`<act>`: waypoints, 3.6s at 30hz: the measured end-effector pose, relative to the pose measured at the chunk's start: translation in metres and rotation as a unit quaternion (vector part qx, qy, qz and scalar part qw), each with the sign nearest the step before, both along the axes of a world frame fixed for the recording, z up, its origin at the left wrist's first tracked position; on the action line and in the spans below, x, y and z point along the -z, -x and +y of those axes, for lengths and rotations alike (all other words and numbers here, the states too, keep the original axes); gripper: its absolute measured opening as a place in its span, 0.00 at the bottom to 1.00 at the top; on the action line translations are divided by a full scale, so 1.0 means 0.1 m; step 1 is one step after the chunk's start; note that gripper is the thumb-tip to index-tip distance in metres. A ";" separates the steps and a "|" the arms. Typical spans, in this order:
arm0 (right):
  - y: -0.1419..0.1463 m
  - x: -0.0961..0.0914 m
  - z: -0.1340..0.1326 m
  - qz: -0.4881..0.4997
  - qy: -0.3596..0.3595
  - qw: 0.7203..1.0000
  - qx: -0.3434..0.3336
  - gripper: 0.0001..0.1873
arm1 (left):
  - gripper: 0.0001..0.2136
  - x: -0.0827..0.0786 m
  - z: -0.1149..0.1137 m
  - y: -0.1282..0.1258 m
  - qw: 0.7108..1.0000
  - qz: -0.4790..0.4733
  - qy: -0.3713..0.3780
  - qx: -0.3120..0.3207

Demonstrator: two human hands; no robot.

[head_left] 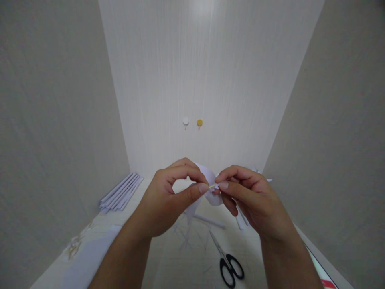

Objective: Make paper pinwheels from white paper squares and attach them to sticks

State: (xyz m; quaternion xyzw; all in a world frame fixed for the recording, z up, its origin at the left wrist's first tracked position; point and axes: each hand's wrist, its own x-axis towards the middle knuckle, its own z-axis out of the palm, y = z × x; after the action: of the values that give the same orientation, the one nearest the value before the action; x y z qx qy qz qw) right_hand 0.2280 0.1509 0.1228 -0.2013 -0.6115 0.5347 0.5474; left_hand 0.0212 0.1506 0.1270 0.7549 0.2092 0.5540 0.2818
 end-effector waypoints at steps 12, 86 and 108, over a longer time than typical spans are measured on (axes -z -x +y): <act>-0.01 -0.02 -0.01 -0.006 0.011 1.000 -0.002 0.02 | 0.09 0.01 0.03 -0.02 0.997 -0.035 -0.027 -0.069; 0.08 -0.01 0.01 -0.086 0.028 0.985 0.145 0.05 | 0.05 0.00 0.00 -0.05 0.894 0.195 -0.266 -0.302; 0.15 0.01 -0.02 -0.122 0.009 0.985 0.124 0.06 | 0.05 0.00 -0.01 -0.04 0.904 0.229 -0.240 -0.272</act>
State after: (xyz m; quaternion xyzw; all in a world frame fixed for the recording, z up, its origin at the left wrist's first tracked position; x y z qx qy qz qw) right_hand 0.2129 0.1493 0.1219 -0.3439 -0.6393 0.4395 0.5289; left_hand 0.0256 0.1492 0.1265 0.8194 0.3260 0.4548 -0.1248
